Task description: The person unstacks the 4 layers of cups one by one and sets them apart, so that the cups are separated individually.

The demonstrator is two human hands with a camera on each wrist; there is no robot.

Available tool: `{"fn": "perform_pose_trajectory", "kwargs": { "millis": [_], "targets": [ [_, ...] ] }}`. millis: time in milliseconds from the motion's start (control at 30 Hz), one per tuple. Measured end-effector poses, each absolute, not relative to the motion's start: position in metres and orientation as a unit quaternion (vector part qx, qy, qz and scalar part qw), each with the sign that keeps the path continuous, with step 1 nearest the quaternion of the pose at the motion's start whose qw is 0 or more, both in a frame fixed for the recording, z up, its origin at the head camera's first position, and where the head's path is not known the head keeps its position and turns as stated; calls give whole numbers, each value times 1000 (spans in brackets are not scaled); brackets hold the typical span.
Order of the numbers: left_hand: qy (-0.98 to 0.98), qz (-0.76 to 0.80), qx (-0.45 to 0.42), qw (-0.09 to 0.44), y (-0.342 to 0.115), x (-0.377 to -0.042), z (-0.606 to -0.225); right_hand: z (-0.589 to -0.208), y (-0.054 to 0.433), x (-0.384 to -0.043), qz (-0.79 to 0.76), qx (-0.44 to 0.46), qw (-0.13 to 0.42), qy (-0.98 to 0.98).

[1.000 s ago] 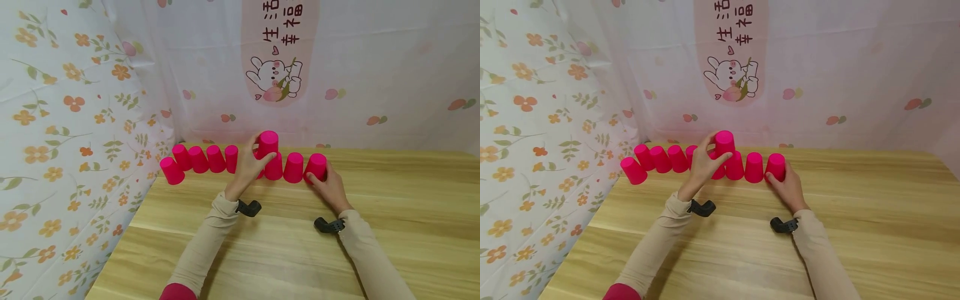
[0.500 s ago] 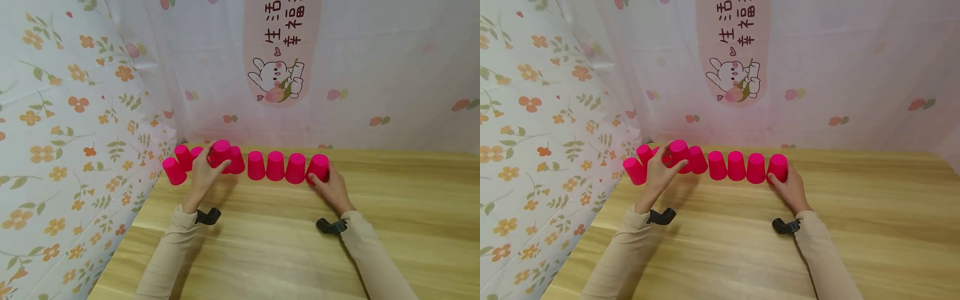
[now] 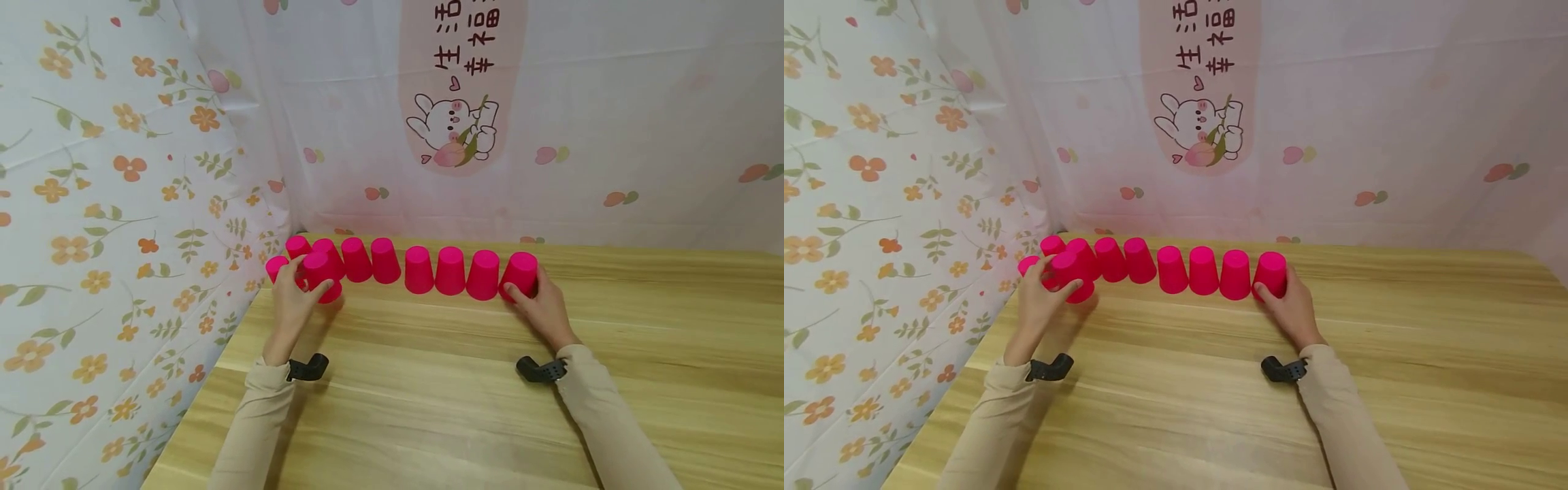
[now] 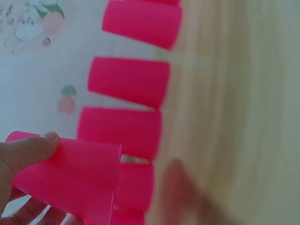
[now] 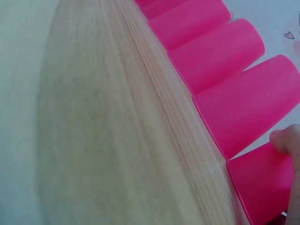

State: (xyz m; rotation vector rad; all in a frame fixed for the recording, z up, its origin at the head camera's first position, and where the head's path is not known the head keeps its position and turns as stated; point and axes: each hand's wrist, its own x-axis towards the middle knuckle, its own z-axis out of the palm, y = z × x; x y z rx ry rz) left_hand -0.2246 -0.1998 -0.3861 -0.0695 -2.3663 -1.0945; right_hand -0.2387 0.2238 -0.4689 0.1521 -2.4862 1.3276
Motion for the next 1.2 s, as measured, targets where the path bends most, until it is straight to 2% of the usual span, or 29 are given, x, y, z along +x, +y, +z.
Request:
{"fn": "perform_pose_trajectory", "kwargs": {
  "millis": [367,833,1200],
  "targets": [
    [-900,-377,32,217,-214,-224,-402,-470,225,-240,462,51,158,-872],
    [-908,-329,30,258,-214,-231,-408,-467,225,-240,461,51,152,-873],
    [-912,-318,50,255,-214,-231,-412,-468,224,-239,463,53,150,-872]
  ]
}}
